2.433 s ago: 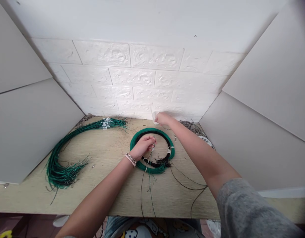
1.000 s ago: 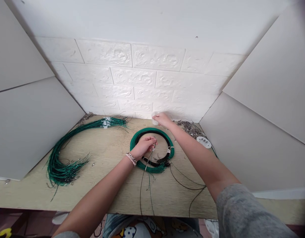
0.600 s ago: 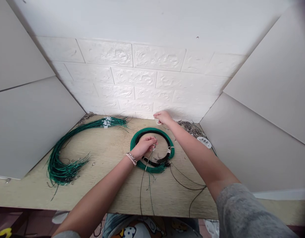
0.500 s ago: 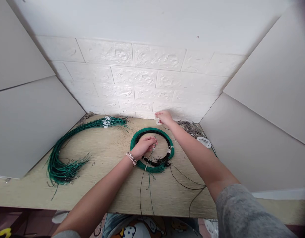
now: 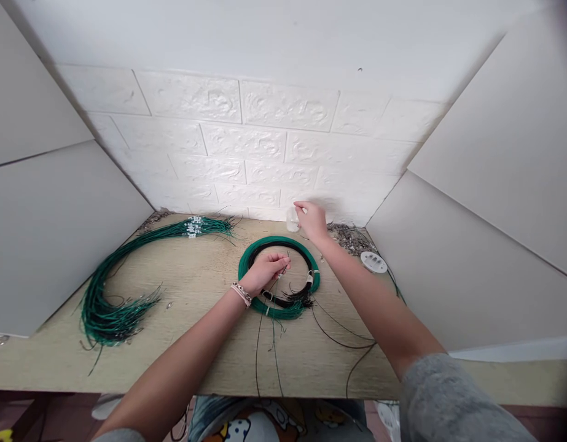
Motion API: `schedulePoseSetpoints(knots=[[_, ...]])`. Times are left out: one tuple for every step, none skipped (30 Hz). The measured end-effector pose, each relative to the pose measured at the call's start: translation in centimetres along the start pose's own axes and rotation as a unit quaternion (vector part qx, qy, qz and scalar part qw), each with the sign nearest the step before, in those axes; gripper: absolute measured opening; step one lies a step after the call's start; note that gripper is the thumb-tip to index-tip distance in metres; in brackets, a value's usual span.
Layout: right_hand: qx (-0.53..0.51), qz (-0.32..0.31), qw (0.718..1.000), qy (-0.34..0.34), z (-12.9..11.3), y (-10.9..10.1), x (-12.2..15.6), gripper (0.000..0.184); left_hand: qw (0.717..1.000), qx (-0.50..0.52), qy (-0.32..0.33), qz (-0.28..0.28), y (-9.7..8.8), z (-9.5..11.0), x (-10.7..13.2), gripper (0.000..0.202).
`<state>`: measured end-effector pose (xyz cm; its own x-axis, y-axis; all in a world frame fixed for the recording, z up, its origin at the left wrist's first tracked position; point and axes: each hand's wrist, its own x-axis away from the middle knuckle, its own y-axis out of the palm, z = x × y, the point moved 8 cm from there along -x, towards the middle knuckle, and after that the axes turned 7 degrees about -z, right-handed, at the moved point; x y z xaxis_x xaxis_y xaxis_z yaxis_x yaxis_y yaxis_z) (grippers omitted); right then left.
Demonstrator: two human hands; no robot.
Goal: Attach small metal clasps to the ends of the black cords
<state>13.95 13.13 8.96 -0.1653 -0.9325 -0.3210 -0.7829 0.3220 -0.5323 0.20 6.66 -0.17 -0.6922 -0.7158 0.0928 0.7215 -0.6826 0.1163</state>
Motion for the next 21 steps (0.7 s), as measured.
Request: schedulePoseSetpoints(knots=[[-0.014, 0.021, 0.999, -0.033, -0.7, -0.7, 1.0, 0.026, 1.0, -0.002, 0.003, 0.0, 0.0, 0.0, 0.0, 0.031], [-0.036, 0.034, 0.997, -0.052, -1.2, -1.2, 2.1, 0.024, 1.0, -0.004, 0.005, -0.002, 0.0, 0.1, 0.1, 0.031], [-0.072, 0.031, 0.996, -0.049, -1.2, -1.4, 3.3, 0.022, 1.0, -0.006, 0.006, -0.007, 0.1, 0.2, 0.1, 0.031], [-0.123, 0.01, 0.992, -0.024, -0.8, -1.2, 4.5, 0.021, 1.0, -0.007, 0.006, -0.013, 0.2, 0.3, 0.2, 0.032], [-0.177, -0.011, 0.984, 0.007, -0.2, -0.8, 5.7, 0.021, 1.0, -0.006, 0.005, -0.022, 0.4, 0.4, 0.2, 0.032], [-0.232, -0.028, 0.972, 0.038, 0.3, -0.4, 6.9, 0.021, 0.999, -0.003, 0.003, -0.033, 0.7, 0.4, 0.2, 0.032], [-0.284, -0.042, 0.956, 0.063, 0.8, 0.1, 8.0, 0.022, 0.999, 0.001, 0.0, -0.045, 1.0, 0.5, 0.3, 0.033], [-0.326, -0.058, 0.94, 0.081, 1.1, 0.5, 8.9, 0.024, 0.998, 0.004, -0.004, -0.057, 1.3, 0.5, 0.3, 0.033], [-0.354, -0.069, 0.928, 0.093, 1.4, 0.9, 9.7, 0.025, 0.998, 0.006, -0.008, -0.068, 1.6, 0.5, 0.4, 0.033], [-0.367, -0.078, 0.922, 0.096, 1.6, 1.1, 10.2, 0.026, 0.997, 0.007, -0.013, -0.077, 1.8, 0.5, 0.4, 0.033], [-0.365, -0.084, 0.923, 0.094, 1.8, 1.3, 10.5, 0.026, 0.996, 0.008, -0.017, -0.085, 2.1, 0.4, 0.4, 0.033], [-0.35, -0.086, 0.929, 0.088, 1.9, 1.3, 10.7, 0.026, 0.996, 0.01, -0.02, -0.089, 2.2, 0.4, 0.5, 0.032], [-0.329, -0.087, 0.937, 0.079, 2.0, 1.3, 10.8, 0.025, 0.995, 0.014, -0.024, -0.092, 2.3, 0.4, 0.5, 0.032], [-0.31, -0.089, 0.944, 0.07, 2.0, 1.3, 10.9, 0.024, 0.995, 0.018, -0.028, -0.093, 2.4, 0.4, 0.6, 0.032], [-0.298, -0.092, 0.948, 0.062, 2.0, 1.3, 10.9, 0.023, 0.995, 0.023, -0.032, -0.094, 2.4, 0.4, 0.6, 0.032], [-0.294, -0.096, 0.949, 0.057, 2.1, 1.4, 10.9, 0.022, 0.995, 0.027, -0.035, -0.093, 2.4, 0.4, 0.6, 0.032], [-0.297, -0.099, 0.948, 0.053, 2.1, 1.4, 10.9, 0.022, 0.994, 0.031, -0.038, -0.093, 2.4, 0.4, 0.7, 0.032], [-0.302, -0.1, 0.947, 0.051, 2.1, 1.5, 10.9, 0.022, 0.994, 0.034, -0.041, -0.094, 2.4, 0.3, 0.7, 0.031], [-0.305, -0.098, 0.946, 0.05, 2.1, 1.5, 11.0, 0.022, 0.994, 0.036, -0.045, -0.095, 2.4, 0.3, 0.7, 0.031], [-0.305, -0.093, 0.946, 0.05, 2.1, 1.4, 11.0, 0.023, 0.993, 0.038, -0.05, -0.097, 2.4, 0.2, 0.7, 0.031], [-0.302, -0.087, 0.948, 0.05, 2.1, 1.3, 11.1, 0.023, 0.993, 0.04, -0.056, -0.098, 2.3, 0.1, 0.8, 0.03]])
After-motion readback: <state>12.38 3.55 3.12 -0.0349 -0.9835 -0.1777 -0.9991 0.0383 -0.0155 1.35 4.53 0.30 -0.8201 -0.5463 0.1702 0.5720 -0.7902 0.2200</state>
